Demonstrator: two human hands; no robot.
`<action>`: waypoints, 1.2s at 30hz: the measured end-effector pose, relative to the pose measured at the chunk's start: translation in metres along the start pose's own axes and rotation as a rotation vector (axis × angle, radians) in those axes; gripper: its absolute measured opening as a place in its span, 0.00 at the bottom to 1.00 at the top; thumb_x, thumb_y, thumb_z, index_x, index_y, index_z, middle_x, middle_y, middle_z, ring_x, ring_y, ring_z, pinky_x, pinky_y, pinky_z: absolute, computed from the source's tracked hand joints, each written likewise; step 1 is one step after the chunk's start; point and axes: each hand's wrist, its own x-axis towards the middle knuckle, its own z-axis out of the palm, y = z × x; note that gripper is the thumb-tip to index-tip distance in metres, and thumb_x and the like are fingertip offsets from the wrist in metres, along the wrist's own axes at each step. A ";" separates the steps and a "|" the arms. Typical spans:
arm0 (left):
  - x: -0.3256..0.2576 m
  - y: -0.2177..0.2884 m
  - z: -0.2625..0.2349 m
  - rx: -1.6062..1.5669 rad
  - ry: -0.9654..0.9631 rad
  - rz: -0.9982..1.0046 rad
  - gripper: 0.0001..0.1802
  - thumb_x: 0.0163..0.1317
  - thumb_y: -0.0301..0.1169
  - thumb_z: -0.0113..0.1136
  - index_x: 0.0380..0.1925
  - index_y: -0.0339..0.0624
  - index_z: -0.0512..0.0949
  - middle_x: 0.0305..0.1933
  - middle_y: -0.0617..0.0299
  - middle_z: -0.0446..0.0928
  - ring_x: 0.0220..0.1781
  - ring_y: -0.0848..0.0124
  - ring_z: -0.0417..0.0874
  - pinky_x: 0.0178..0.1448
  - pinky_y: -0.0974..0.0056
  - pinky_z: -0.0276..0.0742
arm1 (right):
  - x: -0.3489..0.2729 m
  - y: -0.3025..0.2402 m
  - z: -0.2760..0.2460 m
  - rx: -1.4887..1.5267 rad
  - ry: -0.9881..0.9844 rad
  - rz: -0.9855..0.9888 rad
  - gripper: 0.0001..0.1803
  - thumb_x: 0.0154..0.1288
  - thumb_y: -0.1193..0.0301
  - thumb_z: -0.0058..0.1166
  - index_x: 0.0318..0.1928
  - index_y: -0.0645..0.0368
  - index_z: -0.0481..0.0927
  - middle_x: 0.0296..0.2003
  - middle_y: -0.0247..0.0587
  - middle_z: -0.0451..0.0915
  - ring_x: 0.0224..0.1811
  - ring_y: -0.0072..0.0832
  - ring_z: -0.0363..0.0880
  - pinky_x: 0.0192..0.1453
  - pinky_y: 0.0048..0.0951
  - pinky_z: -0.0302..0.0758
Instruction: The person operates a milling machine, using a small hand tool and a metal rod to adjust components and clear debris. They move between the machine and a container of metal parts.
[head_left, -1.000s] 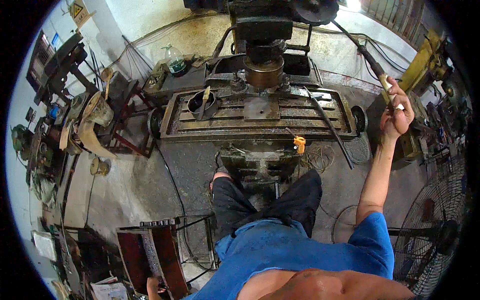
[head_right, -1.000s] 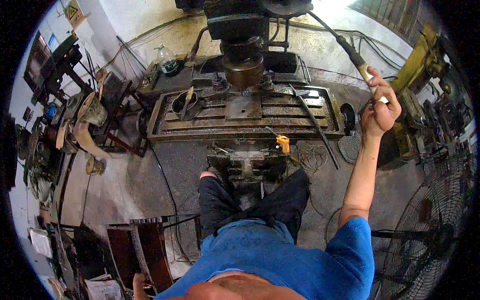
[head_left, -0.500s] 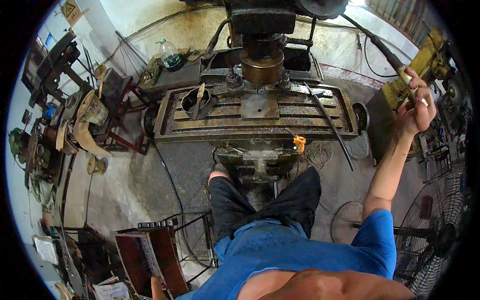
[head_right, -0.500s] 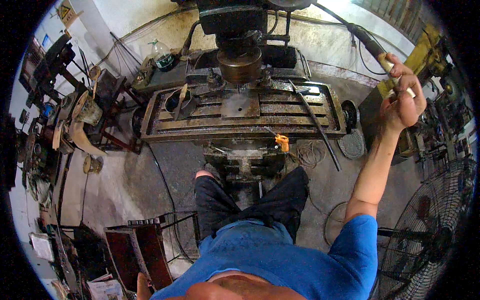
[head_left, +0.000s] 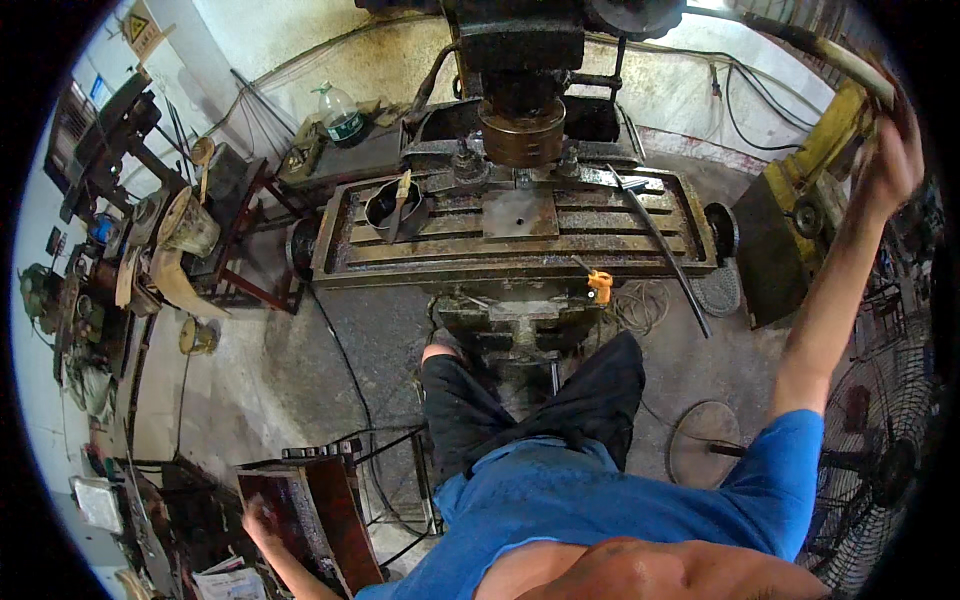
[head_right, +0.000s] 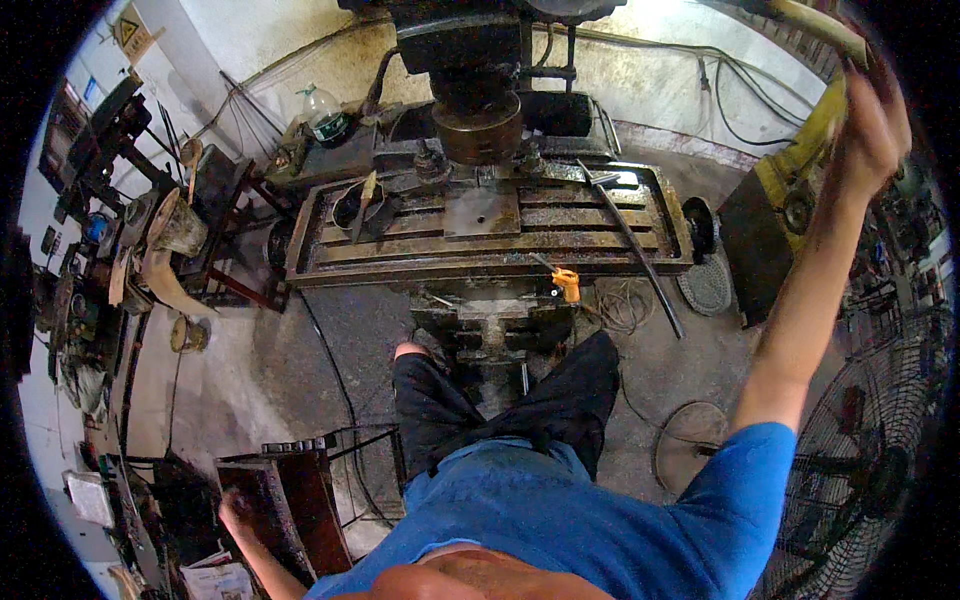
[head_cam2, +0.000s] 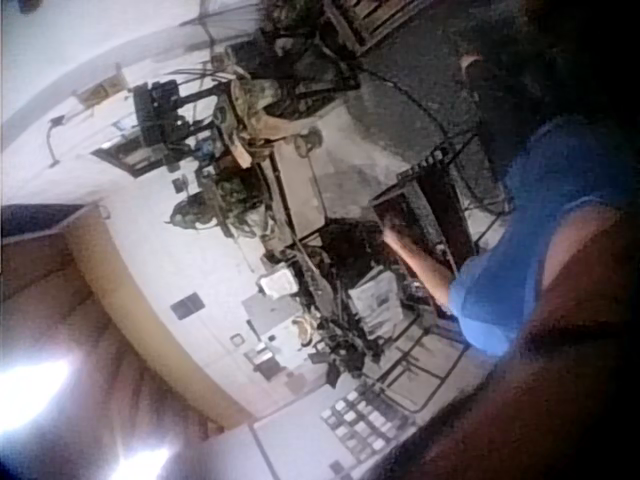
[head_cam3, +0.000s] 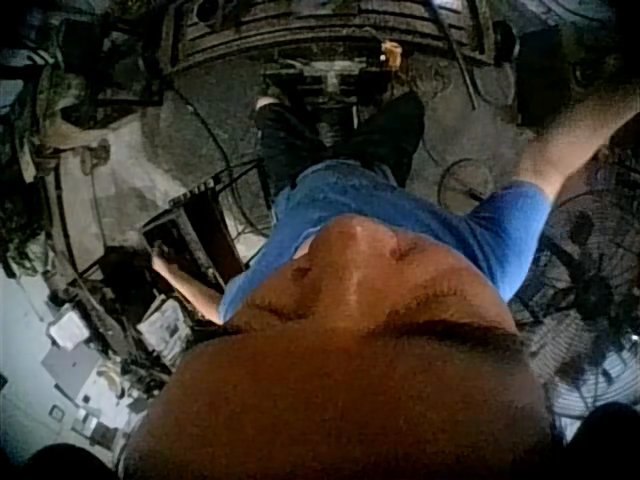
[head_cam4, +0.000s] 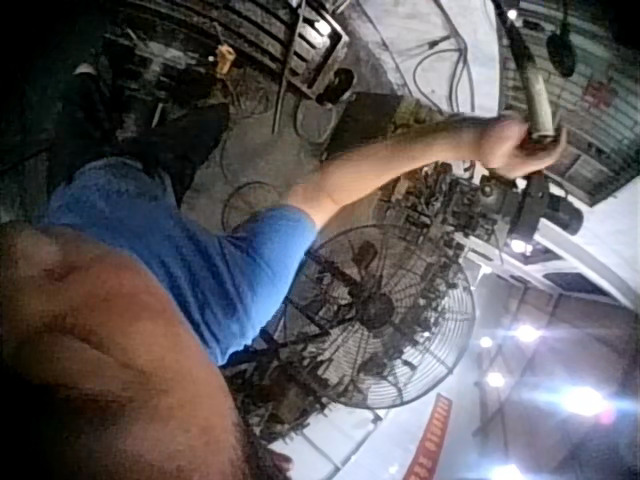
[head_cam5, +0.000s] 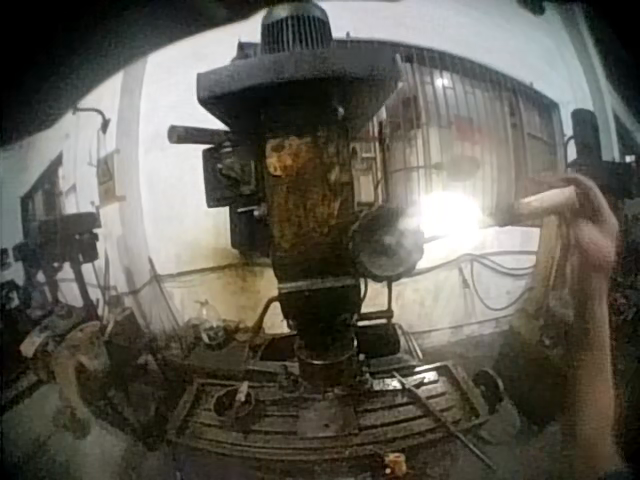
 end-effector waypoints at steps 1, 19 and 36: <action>0.022 0.005 -0.004 -0.146 -0.107 0.029 0.10 0.51 0.36 0.53 0.26 0.41 0.76 0.26 0.66 0.74 0.25 0.74 0.74 0.23 0.73 0.62 | -0.023 -0.006 -0.004 0.036 0.001 -0.049 0.26 0.54 0.62 0.49 0.46 0.73 0.69 0.44 0.56 0.72 0.50 0.46 0.70 0.57 0.42 0.64; -0.019 0.084 0.289 -0.381 -0.723 0.093 0.11 0.56 0.26 0.55 0.36 0.31 0.69 0.25 0.61 0.71 0.25 0.74 0.74 0.35 0.62 0.74 | -0.491 0.031 0.030 0.331 -0.429 1.455 0.06 0.44 0.74 0.53 0.25 0.58 0.71 0.17 0.29 0.68 0.17 0.21 0.67 0.22 0.24 0.67; 0.032 0.037 0.267 -0.342 -0.511 -0.014 0.11 0.56 0.39 0.58 0.28 0.45 0.72 0.25 0.64 0.74 0.19 0.73 0.73 0.21 0.70 0.67 | -0.310 0.007 0.140 -0.728 -1.336 0.609 0.15 0.39 0.65 0.48 0.23 0.65 0.78 0.26 0.58 0.77 0.32 0.49 0.78 0.39 0.42 0.75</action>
